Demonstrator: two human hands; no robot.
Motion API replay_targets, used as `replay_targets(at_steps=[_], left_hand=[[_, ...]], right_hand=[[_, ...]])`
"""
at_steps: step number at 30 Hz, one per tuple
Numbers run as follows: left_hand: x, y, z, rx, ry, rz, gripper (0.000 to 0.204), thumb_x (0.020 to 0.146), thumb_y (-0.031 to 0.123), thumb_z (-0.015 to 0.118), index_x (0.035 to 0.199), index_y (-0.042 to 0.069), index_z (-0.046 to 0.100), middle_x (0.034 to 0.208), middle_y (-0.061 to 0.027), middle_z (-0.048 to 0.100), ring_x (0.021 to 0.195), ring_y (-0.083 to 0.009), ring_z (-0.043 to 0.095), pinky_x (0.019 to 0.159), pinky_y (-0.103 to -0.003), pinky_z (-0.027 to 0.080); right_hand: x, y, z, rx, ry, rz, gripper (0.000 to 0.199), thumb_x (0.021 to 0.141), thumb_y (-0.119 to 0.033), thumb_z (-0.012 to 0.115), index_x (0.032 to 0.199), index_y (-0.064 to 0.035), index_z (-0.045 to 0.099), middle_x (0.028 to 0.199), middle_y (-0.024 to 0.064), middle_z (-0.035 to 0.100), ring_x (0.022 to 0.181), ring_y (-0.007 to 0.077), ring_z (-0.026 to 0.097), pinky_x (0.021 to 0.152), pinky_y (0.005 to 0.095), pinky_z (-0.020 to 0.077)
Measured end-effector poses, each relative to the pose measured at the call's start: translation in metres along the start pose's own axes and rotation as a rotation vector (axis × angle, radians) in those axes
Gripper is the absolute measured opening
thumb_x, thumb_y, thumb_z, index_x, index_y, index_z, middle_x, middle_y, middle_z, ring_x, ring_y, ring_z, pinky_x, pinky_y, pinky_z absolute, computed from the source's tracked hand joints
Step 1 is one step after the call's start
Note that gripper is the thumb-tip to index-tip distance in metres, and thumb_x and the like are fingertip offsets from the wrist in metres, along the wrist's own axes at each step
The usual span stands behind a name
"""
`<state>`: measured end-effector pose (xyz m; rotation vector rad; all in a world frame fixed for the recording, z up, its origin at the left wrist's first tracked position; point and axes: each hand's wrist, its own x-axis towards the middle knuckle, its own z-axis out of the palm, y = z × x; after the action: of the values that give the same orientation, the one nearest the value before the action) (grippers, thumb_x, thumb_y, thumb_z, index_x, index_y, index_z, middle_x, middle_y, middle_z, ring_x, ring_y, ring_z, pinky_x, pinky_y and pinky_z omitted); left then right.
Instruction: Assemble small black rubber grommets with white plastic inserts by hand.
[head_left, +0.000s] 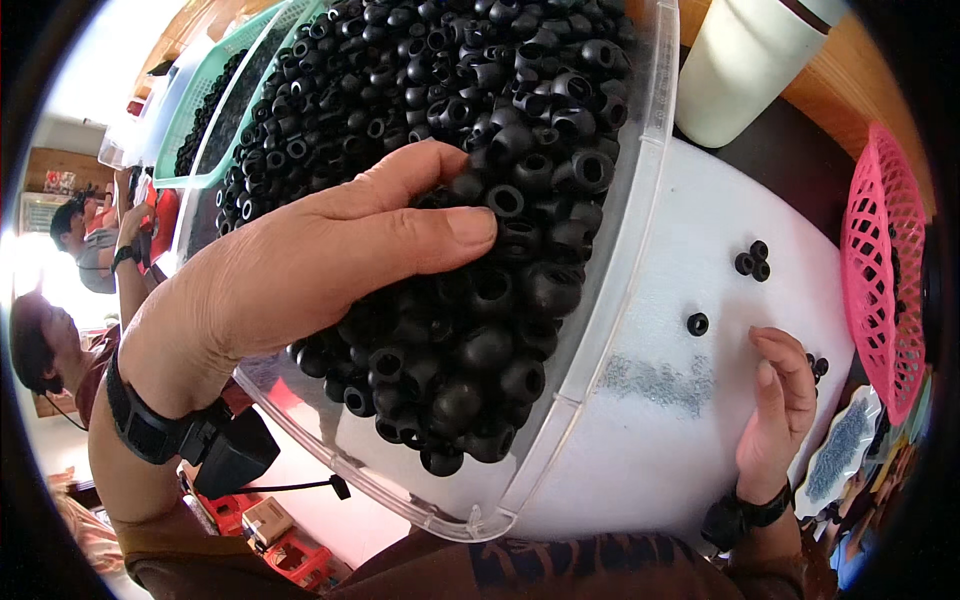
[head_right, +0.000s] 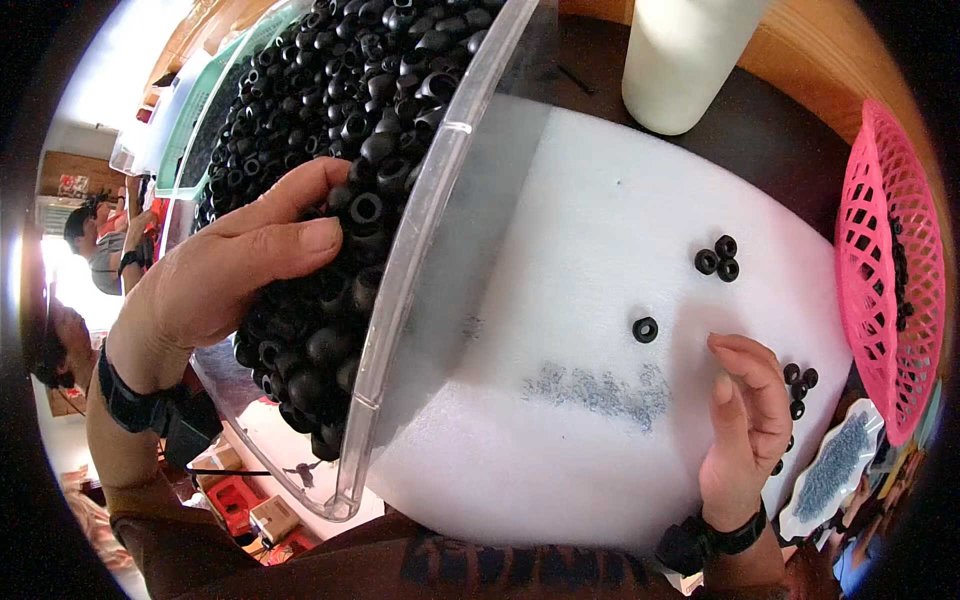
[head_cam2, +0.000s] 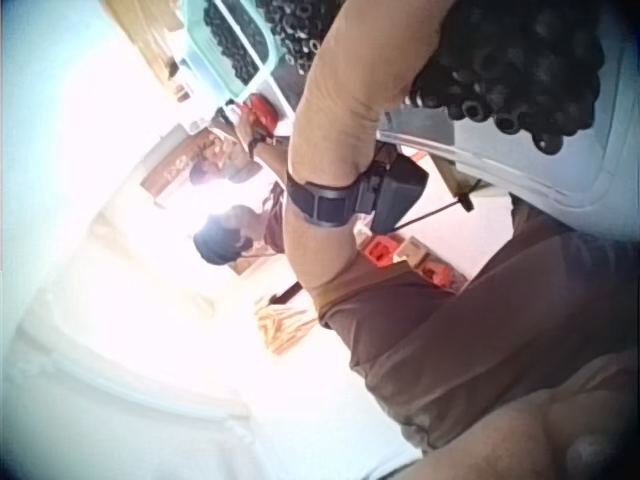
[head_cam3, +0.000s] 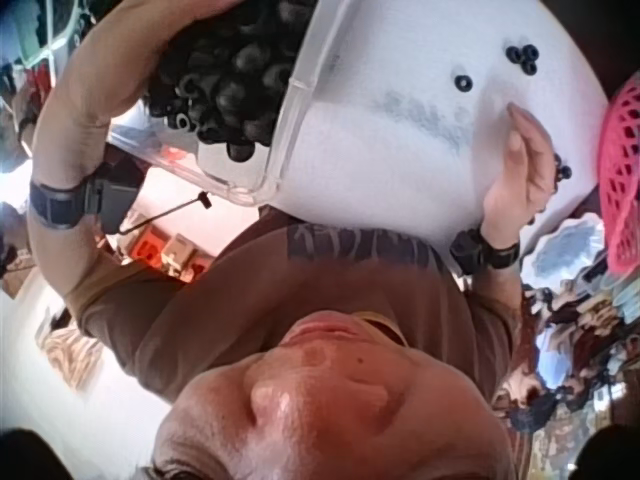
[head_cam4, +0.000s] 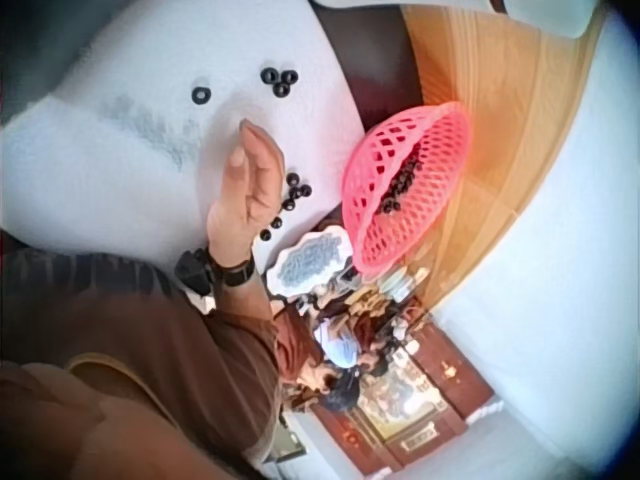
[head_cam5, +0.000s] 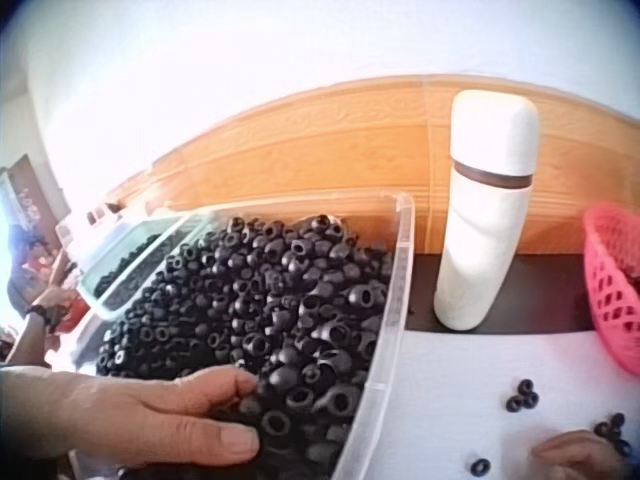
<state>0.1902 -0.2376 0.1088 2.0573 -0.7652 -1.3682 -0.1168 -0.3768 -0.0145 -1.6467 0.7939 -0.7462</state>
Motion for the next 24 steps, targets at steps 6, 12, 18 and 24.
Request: replay_targets(at_steps=[6,12,18,24], left_hand=[[0.002,0.009,-0.004,-0.113,-0.065,0.015,0.078,0.071,0.042,0.072,0.13,0.002,0.039,0.117,-0.0092,0.053,0.112,-0.0196,0.049,0.098,-0.03,0.035],[0.002,-0.004,-0.011,0.005,-0.152,0.059,0.096,0.052,0.025,0.087,0.13,0.001,0.037,0.118,-0.0088,0.054,0.112,-0.0197,0.048,0.101,-0.03,0.033],[0.007,0.005,-0.009,-0.006,-0.093,-0.014,0.085,0.055,0.015,0.077,0.131,0.0,0.04,0.12,-0.0079,0.053,0.113,-0.0157,0.046,0.103,-0.026,0.029],[0.006,0.01,-0.012,-0.07,-0.12,-0.05,0.084,0.054,0.017,0.074,0.13,0.0,0.043,0.123,-0.0067,0.052,0.113,-0.0152,0.047,0.102,-0.024,0.029]], right_hand=[[0.0,-0.003,-0.002,-0.023,-0.003,0.012,0.019,0.088,-0.011,0.054,0.102,0.0016,0.059,0.111,0.0138,0.056,0.105,0.0198,0.05,0.095,0.0319,0.0341],[0.0,-0.002,-0.001,0.003,-0.011,0.013,0.017,0.087,-0.009,0.055,0.101,0.0011,0.059,0.11,0.0135,0.057,0.105,0.0195,0.051,0.094,0.0316,0.0348],[0.0,-0.001,-0.002,-0.003,-0.005,0.016,0.017,0.087,-0.01,0.056,0.1,0.0007,0.059,0.109,0.0134,0.057,0.104,0.0196,0.051,0.094,0.0319,0.035],[0.001,-0.001,-0.001,-0.017,-0.002,0.019,0.018,0.087,-0.012,0.057,0.1,0.0002,0.06,0.108,0.0133,0.058,0.104,0.0195,0.051,0.094,0.0327,0.035]])
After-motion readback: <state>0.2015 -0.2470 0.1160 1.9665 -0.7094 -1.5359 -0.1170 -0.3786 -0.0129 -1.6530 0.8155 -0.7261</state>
